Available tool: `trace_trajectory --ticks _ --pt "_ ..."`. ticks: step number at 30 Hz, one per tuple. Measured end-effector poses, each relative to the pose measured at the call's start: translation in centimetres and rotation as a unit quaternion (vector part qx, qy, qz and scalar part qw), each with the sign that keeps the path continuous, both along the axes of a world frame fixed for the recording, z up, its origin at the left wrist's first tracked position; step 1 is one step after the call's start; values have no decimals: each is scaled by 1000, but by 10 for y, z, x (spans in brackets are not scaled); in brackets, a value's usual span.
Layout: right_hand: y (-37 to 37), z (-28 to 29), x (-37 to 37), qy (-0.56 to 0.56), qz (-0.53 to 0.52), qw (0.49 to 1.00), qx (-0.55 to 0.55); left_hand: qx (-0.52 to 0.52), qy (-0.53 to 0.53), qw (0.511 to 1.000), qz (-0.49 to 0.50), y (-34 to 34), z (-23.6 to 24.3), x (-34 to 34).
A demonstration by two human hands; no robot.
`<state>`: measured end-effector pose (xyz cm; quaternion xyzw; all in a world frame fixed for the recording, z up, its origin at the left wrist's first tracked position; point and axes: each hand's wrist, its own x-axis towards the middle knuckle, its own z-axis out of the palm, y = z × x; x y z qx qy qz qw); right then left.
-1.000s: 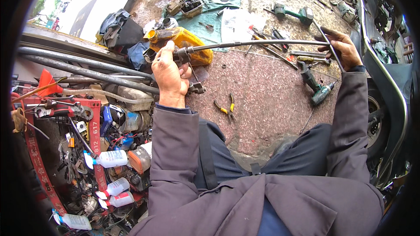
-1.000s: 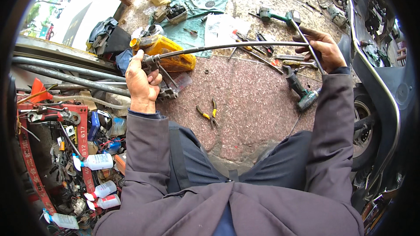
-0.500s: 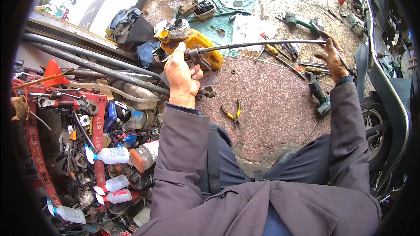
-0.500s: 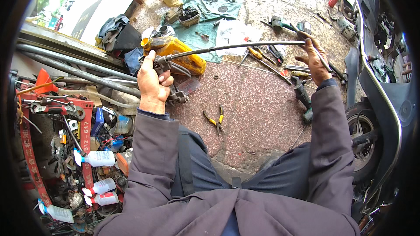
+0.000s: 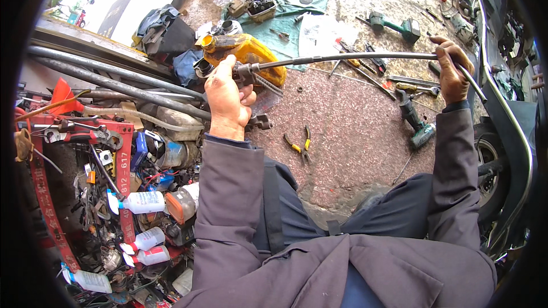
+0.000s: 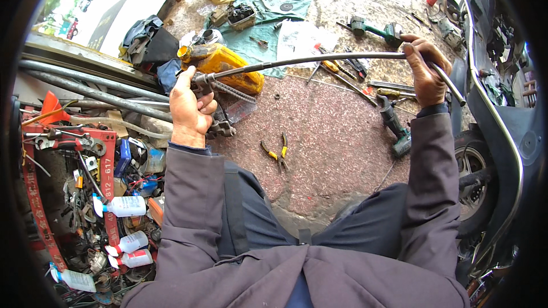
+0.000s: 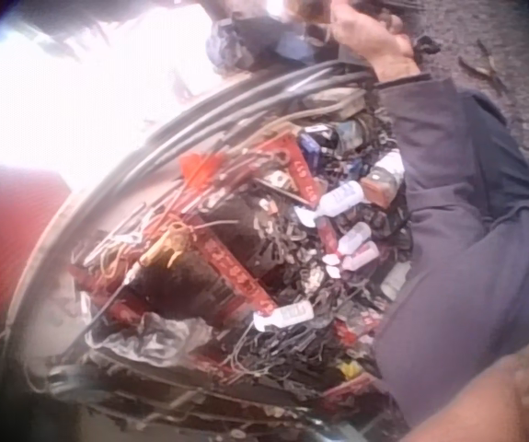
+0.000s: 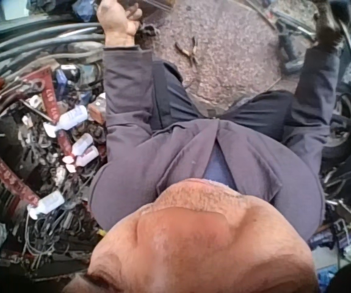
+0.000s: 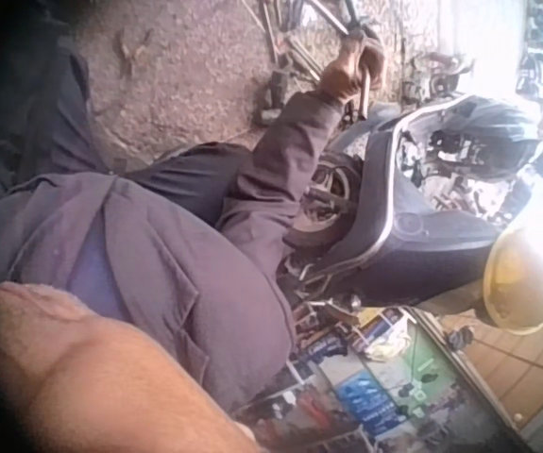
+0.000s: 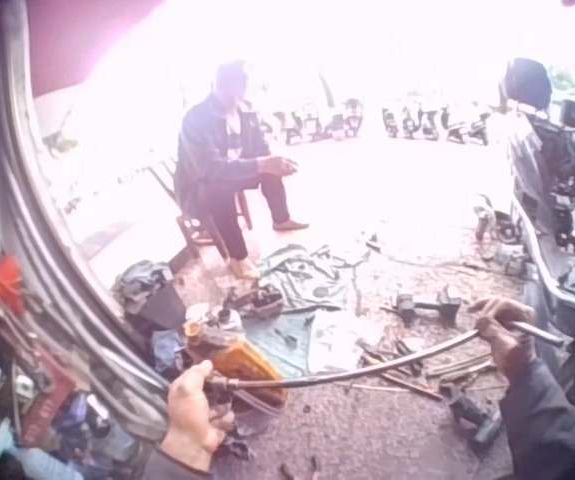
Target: The person sits on the ground and disassembles a scooter cable assembly. They remove the outer sheath, separate the inner cable, and then reassemble the components using pliers and a screwdriver.
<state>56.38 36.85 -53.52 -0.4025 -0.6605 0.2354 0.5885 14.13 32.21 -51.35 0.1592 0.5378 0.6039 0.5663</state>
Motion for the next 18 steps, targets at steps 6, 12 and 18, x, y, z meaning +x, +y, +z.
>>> trace_trajectory --ticks 6,12,18 --pt "3 -4 4 48 -15 998 -22 23 18 1000 -2 -4 1 2" --pt "-2 -8 3 100 -42 976 -191 46 45 998 7 -6 0 6" --pt "2 -8 -2 18 -93 953 -289 47 95 994 25 -3 1 10"
